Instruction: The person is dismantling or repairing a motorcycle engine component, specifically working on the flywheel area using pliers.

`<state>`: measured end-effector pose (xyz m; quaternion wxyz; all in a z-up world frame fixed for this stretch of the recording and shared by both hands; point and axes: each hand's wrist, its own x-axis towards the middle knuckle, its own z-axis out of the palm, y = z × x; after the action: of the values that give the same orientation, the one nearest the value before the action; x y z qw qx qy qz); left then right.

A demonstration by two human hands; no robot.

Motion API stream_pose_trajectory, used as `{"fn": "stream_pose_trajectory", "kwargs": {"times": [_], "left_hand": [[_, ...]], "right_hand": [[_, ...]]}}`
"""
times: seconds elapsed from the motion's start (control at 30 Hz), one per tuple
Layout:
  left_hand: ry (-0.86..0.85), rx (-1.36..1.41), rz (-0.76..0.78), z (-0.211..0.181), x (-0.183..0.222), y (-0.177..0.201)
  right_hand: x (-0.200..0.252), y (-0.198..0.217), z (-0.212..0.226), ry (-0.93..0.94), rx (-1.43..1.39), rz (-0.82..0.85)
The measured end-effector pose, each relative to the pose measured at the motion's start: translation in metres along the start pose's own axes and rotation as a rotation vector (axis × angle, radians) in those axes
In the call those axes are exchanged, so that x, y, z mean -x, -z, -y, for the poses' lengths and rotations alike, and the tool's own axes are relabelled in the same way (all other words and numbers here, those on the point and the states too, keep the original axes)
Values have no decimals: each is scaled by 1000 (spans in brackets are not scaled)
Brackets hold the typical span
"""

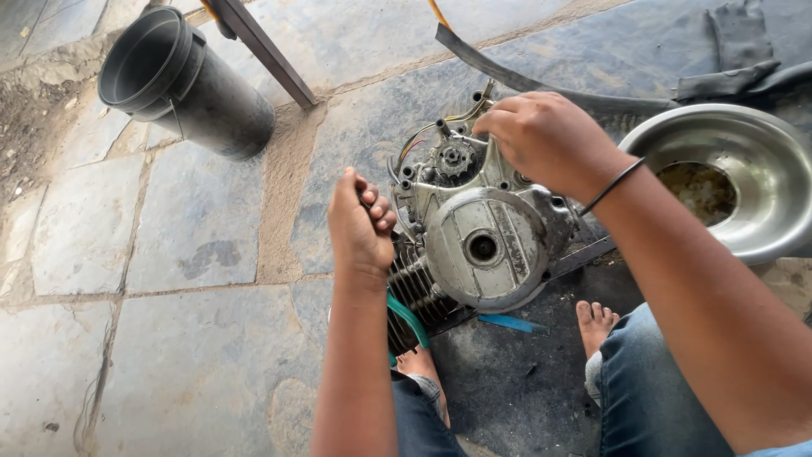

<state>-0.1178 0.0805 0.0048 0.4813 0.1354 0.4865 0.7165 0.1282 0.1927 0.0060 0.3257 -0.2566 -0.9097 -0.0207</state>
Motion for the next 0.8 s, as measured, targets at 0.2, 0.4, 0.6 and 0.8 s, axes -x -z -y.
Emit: {"fn": "stream_pose_trajectory", "kwargs": {"times": [0.2,0.4,0.6,0.8], "left_hand": [[-145,-446,179,3,13,1],[-172,-512,222,9,17,8],[-314,-659,145,8,14,15],[-411,-900,47,-4,33,5]], "right_hand": [[-9,28,13,-68,-75,142],[-4,27,11,-38,-4,158],[4,18,0,-145,-143,54],[7,12,-3,-179,-177,34]]}}
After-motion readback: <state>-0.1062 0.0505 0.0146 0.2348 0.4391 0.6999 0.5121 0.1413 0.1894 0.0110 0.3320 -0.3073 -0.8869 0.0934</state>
